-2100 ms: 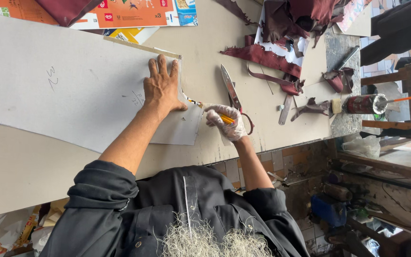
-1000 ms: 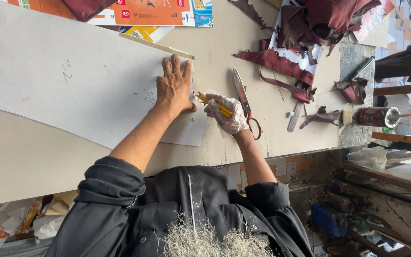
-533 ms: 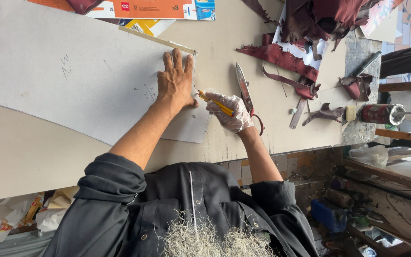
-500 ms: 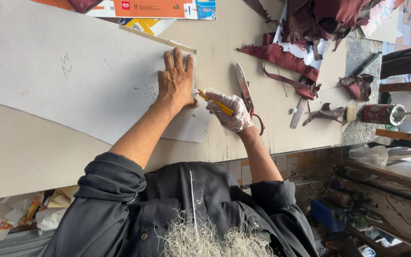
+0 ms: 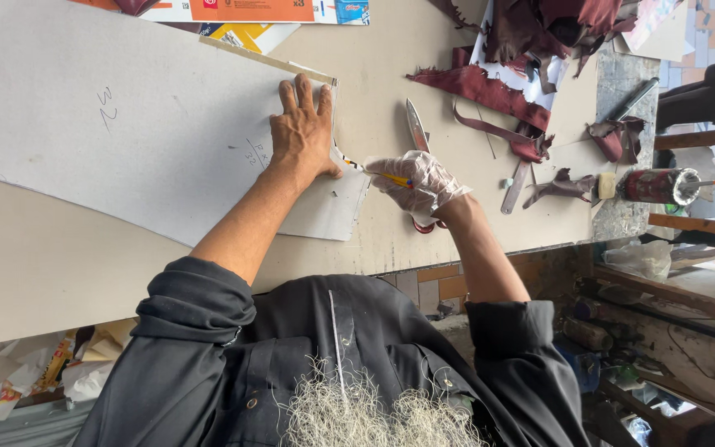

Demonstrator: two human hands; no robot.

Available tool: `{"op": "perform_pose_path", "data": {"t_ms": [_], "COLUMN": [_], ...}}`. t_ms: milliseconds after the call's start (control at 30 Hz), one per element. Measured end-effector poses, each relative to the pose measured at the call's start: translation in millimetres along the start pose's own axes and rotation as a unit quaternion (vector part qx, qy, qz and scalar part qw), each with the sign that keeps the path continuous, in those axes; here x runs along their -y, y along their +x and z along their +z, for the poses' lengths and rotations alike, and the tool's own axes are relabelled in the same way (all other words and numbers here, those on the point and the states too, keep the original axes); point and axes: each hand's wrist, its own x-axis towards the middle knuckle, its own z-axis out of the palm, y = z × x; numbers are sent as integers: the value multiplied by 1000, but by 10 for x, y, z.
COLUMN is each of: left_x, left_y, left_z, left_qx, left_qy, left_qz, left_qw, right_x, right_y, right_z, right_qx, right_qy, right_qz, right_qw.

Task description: The person uses shears to cut a long strip of maroon fabric along a marked line on a worktable. They then handle a paper pattern, mark it with a pencil, and cut a cardboard template with shears. The person folds and stacks the cut fabric pieces on the table.

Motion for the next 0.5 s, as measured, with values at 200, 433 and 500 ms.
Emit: {"op": "perform_pose_path", "data": {"t_ms": [200,433,500], "left_x": [24,48,95], "left_y": [-12,-380,-681], "left_z": [34,324,529], "left_qx": [10,-127,-162], "left_qy": [-15,-57,-82], "left_qz": [-2,97,151], "left_qw": [1000,986,972], "right_x": [-16,-304,-342], "right_y": [-74,-497,-613], "right_z": [122,-96,-34], "right_qx": [3,-189,-270], "right_qy": [59,-88,-78], "right_qz": [22,60,129], "right_qw": [998,976,951]}}
